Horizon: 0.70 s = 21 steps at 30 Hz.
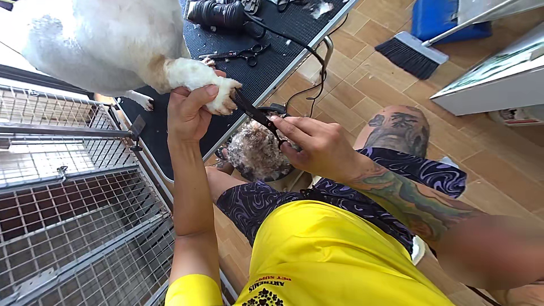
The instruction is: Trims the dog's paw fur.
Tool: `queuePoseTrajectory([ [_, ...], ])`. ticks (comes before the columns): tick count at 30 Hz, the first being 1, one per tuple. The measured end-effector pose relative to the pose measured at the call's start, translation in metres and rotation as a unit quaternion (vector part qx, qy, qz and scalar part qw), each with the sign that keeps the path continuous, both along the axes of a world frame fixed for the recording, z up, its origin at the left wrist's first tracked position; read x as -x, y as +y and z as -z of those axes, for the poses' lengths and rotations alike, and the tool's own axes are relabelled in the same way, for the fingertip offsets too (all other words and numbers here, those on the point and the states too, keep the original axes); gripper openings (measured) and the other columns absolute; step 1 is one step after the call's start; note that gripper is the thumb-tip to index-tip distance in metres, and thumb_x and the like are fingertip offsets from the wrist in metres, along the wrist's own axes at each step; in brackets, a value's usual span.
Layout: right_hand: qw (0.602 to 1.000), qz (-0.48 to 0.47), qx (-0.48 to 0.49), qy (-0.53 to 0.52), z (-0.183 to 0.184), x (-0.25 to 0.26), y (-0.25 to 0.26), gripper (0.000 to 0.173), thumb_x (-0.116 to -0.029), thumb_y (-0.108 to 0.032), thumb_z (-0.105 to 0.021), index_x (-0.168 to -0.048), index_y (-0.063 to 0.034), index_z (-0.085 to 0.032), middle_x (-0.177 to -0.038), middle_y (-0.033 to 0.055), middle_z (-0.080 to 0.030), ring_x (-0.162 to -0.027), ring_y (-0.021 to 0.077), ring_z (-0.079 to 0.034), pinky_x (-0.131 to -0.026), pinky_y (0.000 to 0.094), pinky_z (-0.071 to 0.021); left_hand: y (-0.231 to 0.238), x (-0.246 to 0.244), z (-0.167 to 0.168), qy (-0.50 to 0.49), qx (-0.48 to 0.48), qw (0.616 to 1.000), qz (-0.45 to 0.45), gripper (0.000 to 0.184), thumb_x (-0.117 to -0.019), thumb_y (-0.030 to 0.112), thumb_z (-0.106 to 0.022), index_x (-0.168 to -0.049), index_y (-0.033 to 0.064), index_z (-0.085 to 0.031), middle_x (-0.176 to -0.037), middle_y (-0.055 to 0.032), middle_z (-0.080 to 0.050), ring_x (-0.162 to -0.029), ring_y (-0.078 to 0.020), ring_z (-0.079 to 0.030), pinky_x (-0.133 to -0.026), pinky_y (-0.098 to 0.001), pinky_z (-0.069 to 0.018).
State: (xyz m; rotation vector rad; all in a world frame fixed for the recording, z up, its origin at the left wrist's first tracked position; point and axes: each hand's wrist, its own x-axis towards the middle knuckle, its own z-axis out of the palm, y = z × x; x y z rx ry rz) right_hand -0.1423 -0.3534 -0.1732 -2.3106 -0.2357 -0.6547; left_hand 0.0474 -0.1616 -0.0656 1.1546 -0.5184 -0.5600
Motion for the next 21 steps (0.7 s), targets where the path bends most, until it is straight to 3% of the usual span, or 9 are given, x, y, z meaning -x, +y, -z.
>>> queuePoseTrajectory([
  [2,1.0,-0.009,-0.001,0.006,-0.003,-0.001,-0.001,0.044,-0.0945,-0.009,-0.058,-0.138,-0.0022,-0.064,-0.117,0.0168,-0.072,-0.095,0.0286,-0.073,-0.07,0.0415,-0.06,0.001,0.0,0.0,-0.004,0.004,1.0,0.001,0.022,-0.0905,0.002,-0.07,-0.113,0.0039,-0.069,-0.111,-0.0129,-0.075,-0.098,-0.0211,-0.074,-0.086,-0.0382,-0.0619],
  [5,0.999,-0.023,-0.04,0.01,-0.003,-0.001,-0.002,0.047,-0.0917,-0.009,-0.061,-0.138,-0.0004,-0.063,-0.116,0.0164,-0.072,-0.097,0.0266,-0.073,-0.076,0.0404,-0.0612,0.003,-0.003,-0.002,-0.009,0.007,1.0,0.001,0.022,-0.0903,0.004,-0.07,-0.112,0.0035,-0.069,-0.109,-0.0127,-0.074,-0.095,-0.0204,-0.073,-0.083,-0.0378,-0.0619],
  [8,0.995,-0.035,-0.096,0.001,0.002,0.001,0.001,0.052,-0.0867,-0.01,-0.067,-0.137,0.0008,-0.063,-0.107,0.0135,-0.073,-0.088,0.0207,-0.071,-0.074,0.0361,-0.0612,0.008,-0.007,-0.003,-0.018,0.02,1.0,0.006,0.023,-0.09,0.007,-0.07,-0.113,0.0052,-0.07,-0.11,-0.0117,-0.074,-0.095,-0.0201,-0.073,-0.083,-0.0373,-0.0613],
  [16,0.965,-0.153,-0.21,0.036,0.007,0.006,0.008,0.051,-0.0796,-0.016,-0.077,-0.129,-0.0027,-0.069,-0.107,0.0053,-0.073,-0.086,0.0087,-0.069,-0.073,0.0284,-0.0625,0.018,-0.006,0.005,-0.024,0.034,0.999,-0.009,0.025,-0.0867,0.0,-0.07,-0.112,0.0032,-0.068,-0.11,-0.0121,-0.073,-0.097,-0.0201,-0.071,-0.086,-0.0383,-0.0604],
  [19,0.953,-0.14,-0.254,0.087,0.005,0.005,0.008,0.051,-0.0805,-0.012,-0.076,-0.13,-0.0031,-0.068,-0.108,0.0061,-0.074,-0.085,0.0097,-0.073,-0.071,0.0297,-0.0651,0.026,-0.008,0.007,-0.02,0.029,0.999,-0.023,0.024,-0.0887,0.001,-0.07,-0.113,0.002,-0.067,-0.11,-0.0135,-0.072,-0.096,-0.0216,-0.072,-0.086,-0.0394,-0.0611],
  [21,0.943,-0.123,-0.28,0.127,0.005,0.003,0.006,0.053,-0.081,-0.01,-0.078,-0.132,-0.0032,-0.066,-0.112,0.0074,-0.073,-0.088,0.0123,-0.073,-0.072,0.0324,-0.066,0.036,-0.013,0.006,0.001,0.003,0.999,-0.044,0.022,-0.0937,0.012,-0.069,-0.114,0.0034,-0.067,-0.107,-0.0134,-0.073,-0.093,-0.0221,-0.072,-0.084,-0.0397,-0.0617],
])
